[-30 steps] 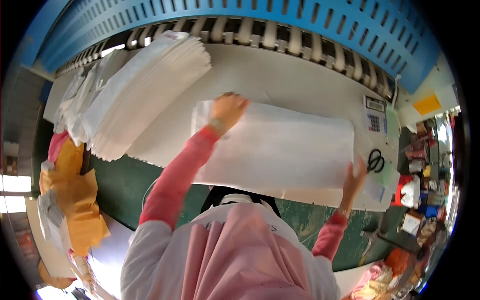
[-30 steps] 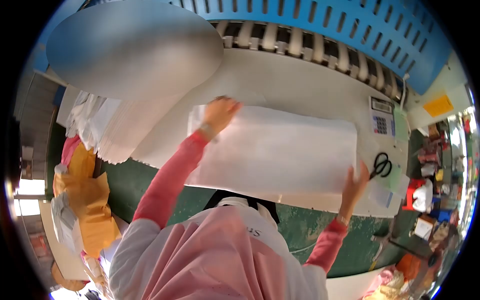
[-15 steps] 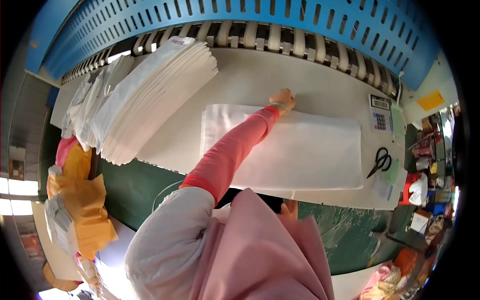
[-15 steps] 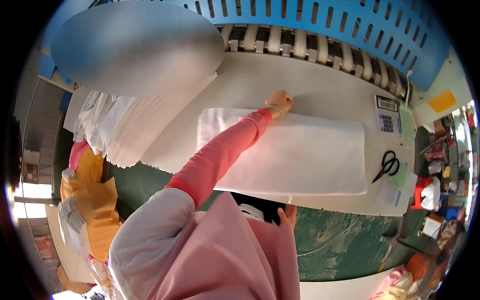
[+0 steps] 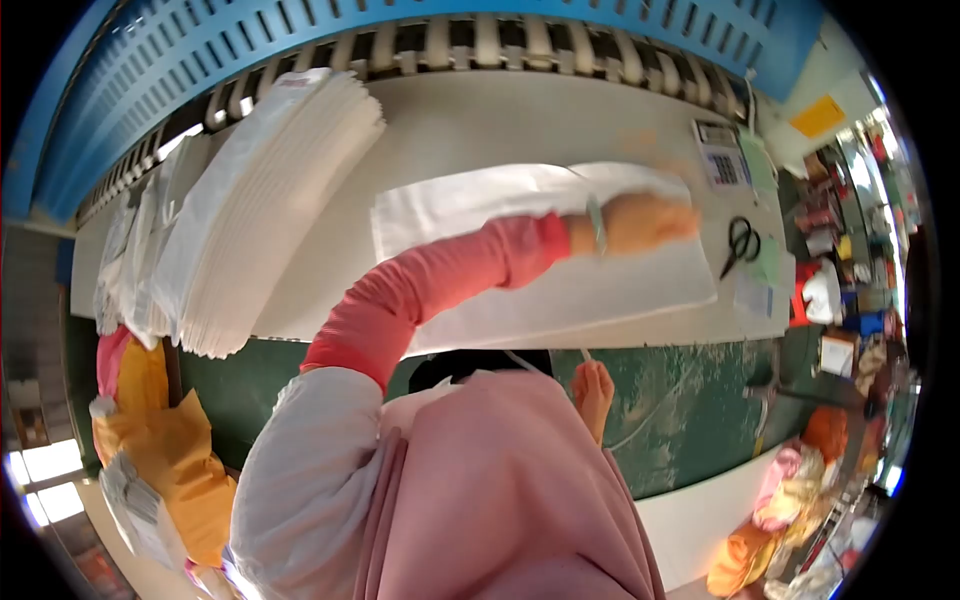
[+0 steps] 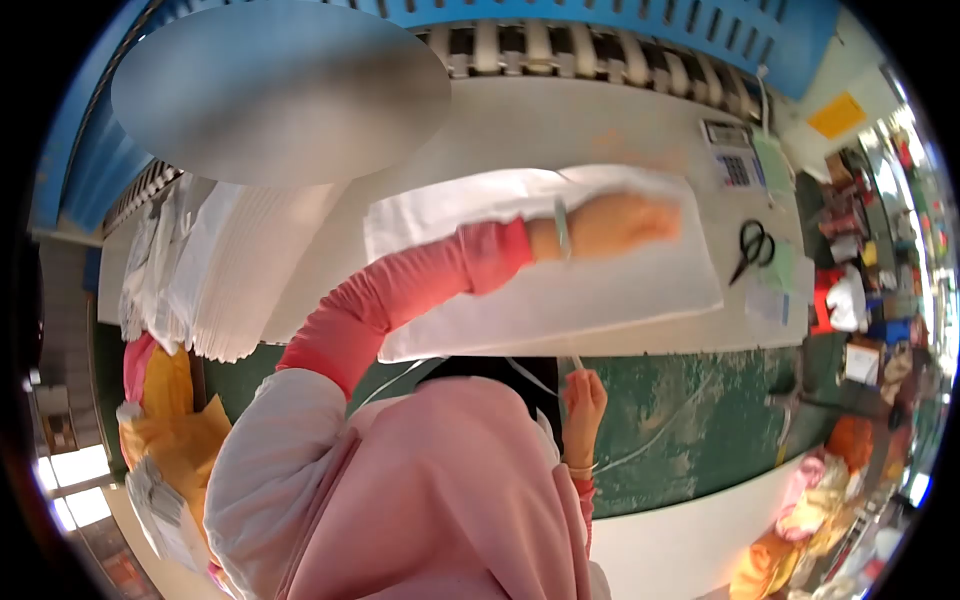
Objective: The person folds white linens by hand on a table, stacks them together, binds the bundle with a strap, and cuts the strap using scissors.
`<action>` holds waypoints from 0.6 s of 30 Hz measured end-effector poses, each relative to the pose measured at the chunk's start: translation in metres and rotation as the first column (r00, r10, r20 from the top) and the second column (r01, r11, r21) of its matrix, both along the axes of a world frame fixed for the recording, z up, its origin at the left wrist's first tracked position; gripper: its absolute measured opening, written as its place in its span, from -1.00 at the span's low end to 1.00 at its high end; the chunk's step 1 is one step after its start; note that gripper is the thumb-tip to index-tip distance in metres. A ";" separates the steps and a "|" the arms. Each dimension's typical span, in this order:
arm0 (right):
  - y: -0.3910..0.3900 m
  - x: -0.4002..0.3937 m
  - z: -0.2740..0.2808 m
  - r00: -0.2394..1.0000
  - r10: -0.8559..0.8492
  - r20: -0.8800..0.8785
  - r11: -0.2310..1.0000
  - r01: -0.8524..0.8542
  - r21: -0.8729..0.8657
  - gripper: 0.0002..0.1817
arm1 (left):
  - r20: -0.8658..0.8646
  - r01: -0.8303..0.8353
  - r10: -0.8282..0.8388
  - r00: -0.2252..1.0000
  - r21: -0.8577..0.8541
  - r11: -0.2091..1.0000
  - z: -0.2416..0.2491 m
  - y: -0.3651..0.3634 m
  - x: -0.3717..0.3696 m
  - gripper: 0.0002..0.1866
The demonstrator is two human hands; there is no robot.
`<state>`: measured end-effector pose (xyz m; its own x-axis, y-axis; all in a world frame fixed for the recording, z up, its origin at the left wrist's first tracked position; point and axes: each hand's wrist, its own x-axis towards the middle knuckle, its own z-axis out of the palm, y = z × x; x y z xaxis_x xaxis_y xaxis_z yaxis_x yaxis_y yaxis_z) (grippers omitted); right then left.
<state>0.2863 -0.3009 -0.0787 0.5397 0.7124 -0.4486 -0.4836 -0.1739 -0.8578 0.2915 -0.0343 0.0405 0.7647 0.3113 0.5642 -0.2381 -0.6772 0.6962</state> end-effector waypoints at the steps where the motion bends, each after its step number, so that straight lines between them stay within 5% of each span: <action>1: -0.003 0.002 0.004 0.999 -0.030 -0.024 0.995 0.032 0.099 -0.74 | -0.181 0.109 -0.093 0.979 0.080 0.991 -0.032 -0.026 0.001 -0.85; 4: -0.004 0.003 0.026 0.999 -0.048 0.016 0.987 0.045 0.152 -0.75 | -0.419 0.241 -0.181 0.890 0.096 0.966 -0.100 -0.079 -0.018 -0.86; 7: -0.005 0.000 0.038 0.991 0.014 0.134 0.994 -0.028 0.105 -0.75 | -0.304 0.306 -0.238 0.922 0.200 0.931 -0.130 -0.083 -0.028 -0.85; 16: 0.016 0.000 0.073 0.954 0.114 0.277 0.990 -0.133 0.052 -0.77 | -0.505 0.483 -0.230 0.832 0.454 0.749 -0.092 -0.081 -0.046 -0.72; 18: 0.023 0.018 0.062 0.738 0.091 0.668 0.995 -0.098 -0.027 -0.82 | -0.486 0.448 -0.193 0.852 0.488 0.749 -0.091 -0.080 -0.047 -0.71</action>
<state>0.3043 -0.2784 -0.0167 0.6279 0.7783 0.0078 0.2324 -0.1780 -0.9562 0.2442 -0.1145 -0.0503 0.9435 -0.2718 0.1894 -0.3183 -0.9024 0.2904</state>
